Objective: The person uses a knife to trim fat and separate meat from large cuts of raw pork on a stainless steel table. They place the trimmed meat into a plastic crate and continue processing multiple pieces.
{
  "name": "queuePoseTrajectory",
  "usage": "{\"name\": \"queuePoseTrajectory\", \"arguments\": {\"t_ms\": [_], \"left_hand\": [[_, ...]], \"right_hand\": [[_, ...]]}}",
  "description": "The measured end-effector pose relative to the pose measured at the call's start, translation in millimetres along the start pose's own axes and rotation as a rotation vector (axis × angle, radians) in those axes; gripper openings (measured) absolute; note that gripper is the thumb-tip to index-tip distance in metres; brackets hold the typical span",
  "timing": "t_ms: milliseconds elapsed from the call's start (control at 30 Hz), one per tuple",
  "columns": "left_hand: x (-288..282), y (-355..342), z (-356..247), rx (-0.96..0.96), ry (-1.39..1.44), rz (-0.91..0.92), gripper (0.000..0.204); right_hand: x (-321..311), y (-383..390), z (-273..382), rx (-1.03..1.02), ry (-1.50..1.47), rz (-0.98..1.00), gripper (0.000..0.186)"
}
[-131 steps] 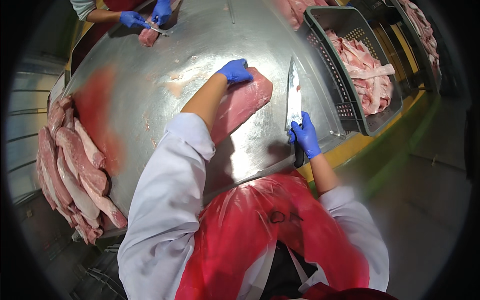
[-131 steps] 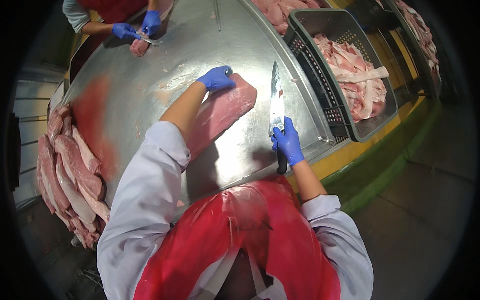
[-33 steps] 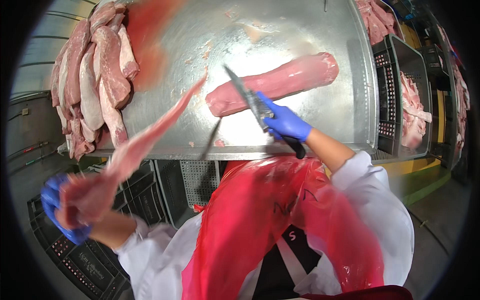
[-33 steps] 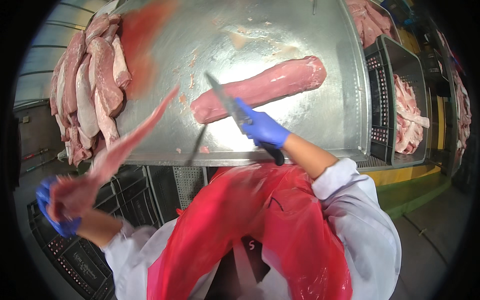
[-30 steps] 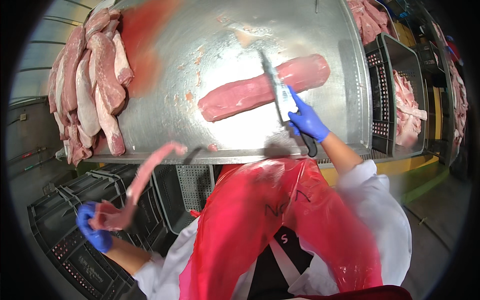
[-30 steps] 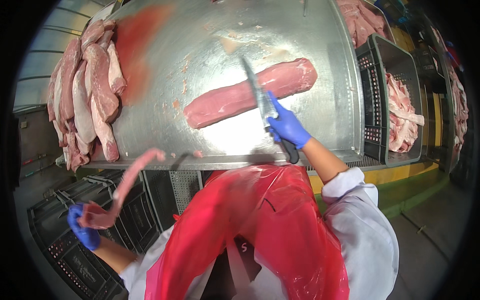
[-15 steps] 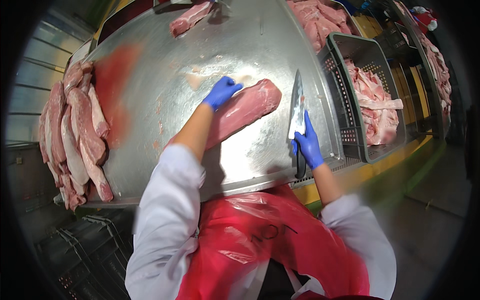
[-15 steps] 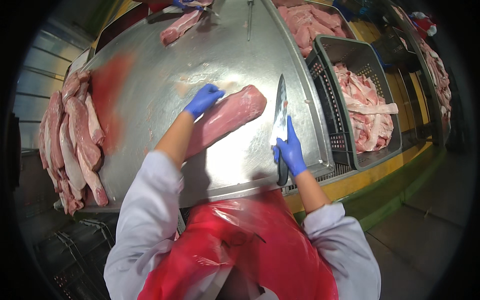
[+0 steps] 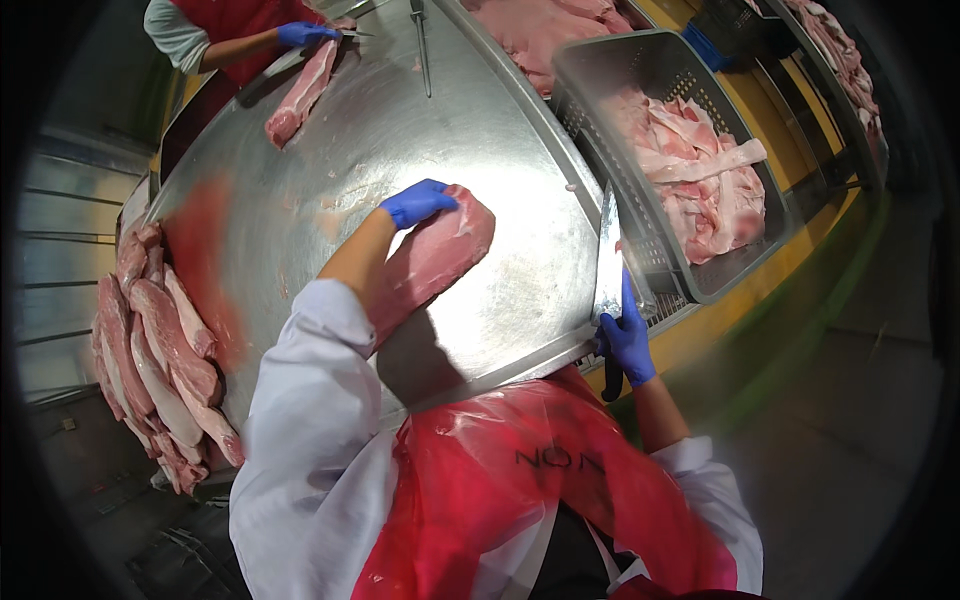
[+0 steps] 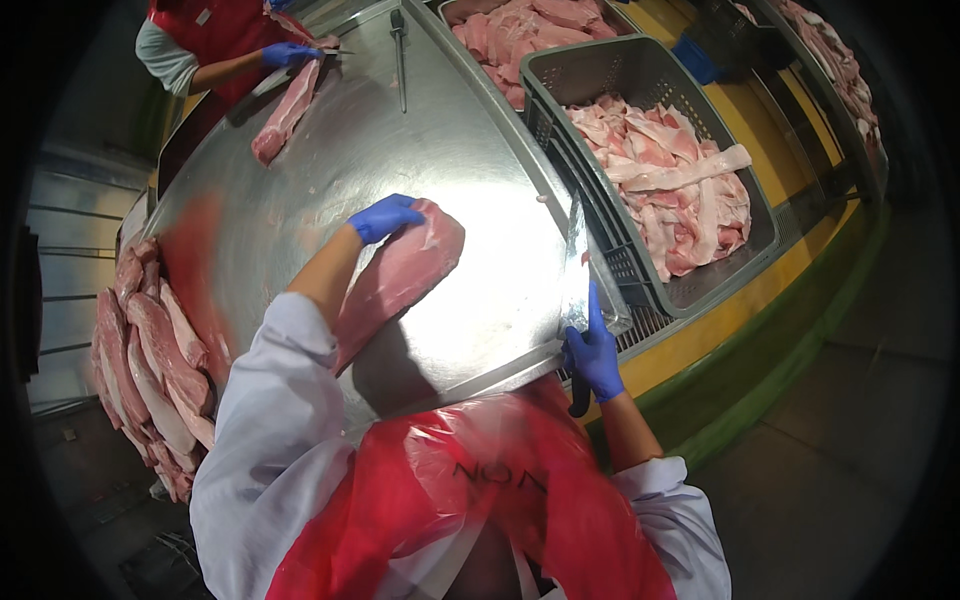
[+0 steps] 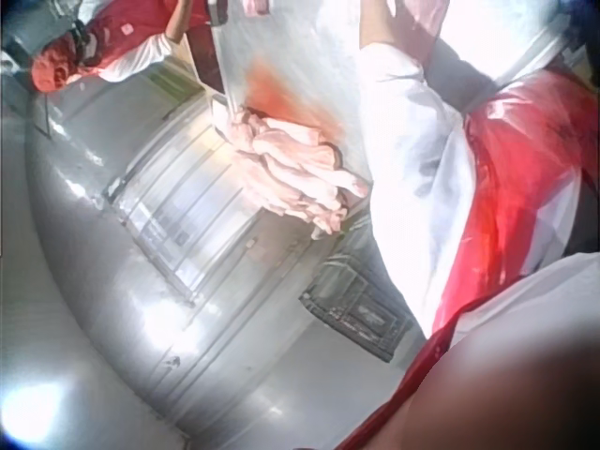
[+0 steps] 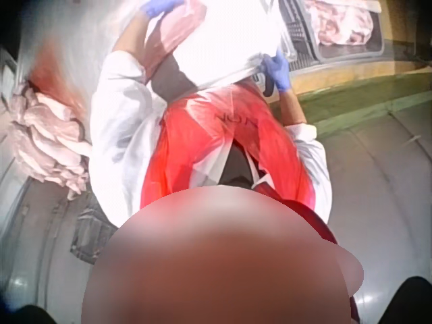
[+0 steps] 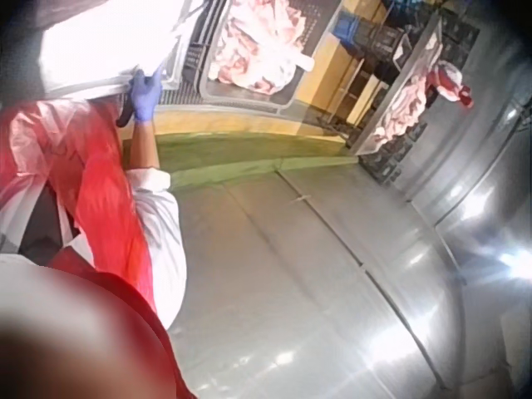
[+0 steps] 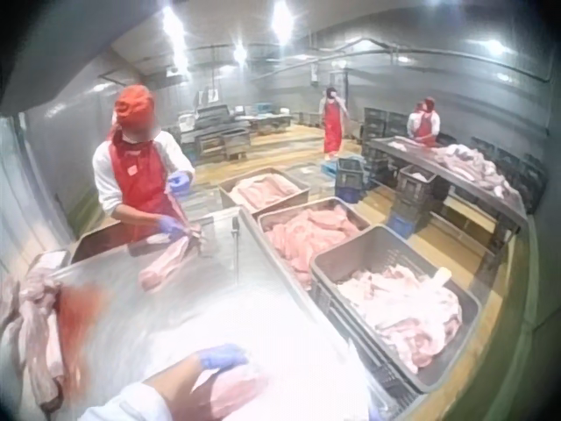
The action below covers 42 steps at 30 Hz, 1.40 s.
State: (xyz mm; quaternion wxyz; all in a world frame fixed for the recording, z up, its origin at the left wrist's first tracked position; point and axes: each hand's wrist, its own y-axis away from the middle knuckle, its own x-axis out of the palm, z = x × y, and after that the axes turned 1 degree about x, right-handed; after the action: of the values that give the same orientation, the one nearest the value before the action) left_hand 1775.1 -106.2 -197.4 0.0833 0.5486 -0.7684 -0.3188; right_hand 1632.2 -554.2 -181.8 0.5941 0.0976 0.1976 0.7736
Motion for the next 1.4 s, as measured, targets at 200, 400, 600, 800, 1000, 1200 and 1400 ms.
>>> {"name": "queuePoseTrajectory", "arguments": {"t_ms": [200, 400, 600, 800, 1000, 1200, 1400], "left_hand": [[-10.7, 71.3, -42.5, 0.004, 0.039, -0.160, 0.031], [8.5, 90.9, -46.2, 0.089, -0.449, -0.498, 0.038], [20.2, 81.6, -30.4, 0.050, -0.316, -0.587, 0.041], [44.9, 95.9, -50.0, 0.143, -0.350, -0.707, 0.037], [43.5, 83.8, -81.7, 0.332, -0.707, -0.712, 0.035], [-44.0, 87.6, -77.8, 0.246, -0.638, -0.736, 0.038], [-75.0, 12.9, 118.0, 0.016, -0.380, -0.796, 0.048]], "right_hand": [[-4.5, -25.8, -3.6, -0.217, 0.237, 0.043, 0.084], [88.3, -94.0, 63.9, -0.286, 0.101, 0.262, 0.085], [174.4, -148.2, 138.8, -0.166, 0.022, 0.399, 0.080], [137.9, -60.3, 117.4, 0.019, 0.242, 0.643, 0.085], [200.5, -131.3, 107.3, 0.067, 0.149, 0.592, 0.082], [142.1, -47.5, 76.2, 0.152, -0.026, 0.499, 0.076], [96.9, 15.9, 59.3, 0.077, 0.112, 0.308, 0.079]]}}
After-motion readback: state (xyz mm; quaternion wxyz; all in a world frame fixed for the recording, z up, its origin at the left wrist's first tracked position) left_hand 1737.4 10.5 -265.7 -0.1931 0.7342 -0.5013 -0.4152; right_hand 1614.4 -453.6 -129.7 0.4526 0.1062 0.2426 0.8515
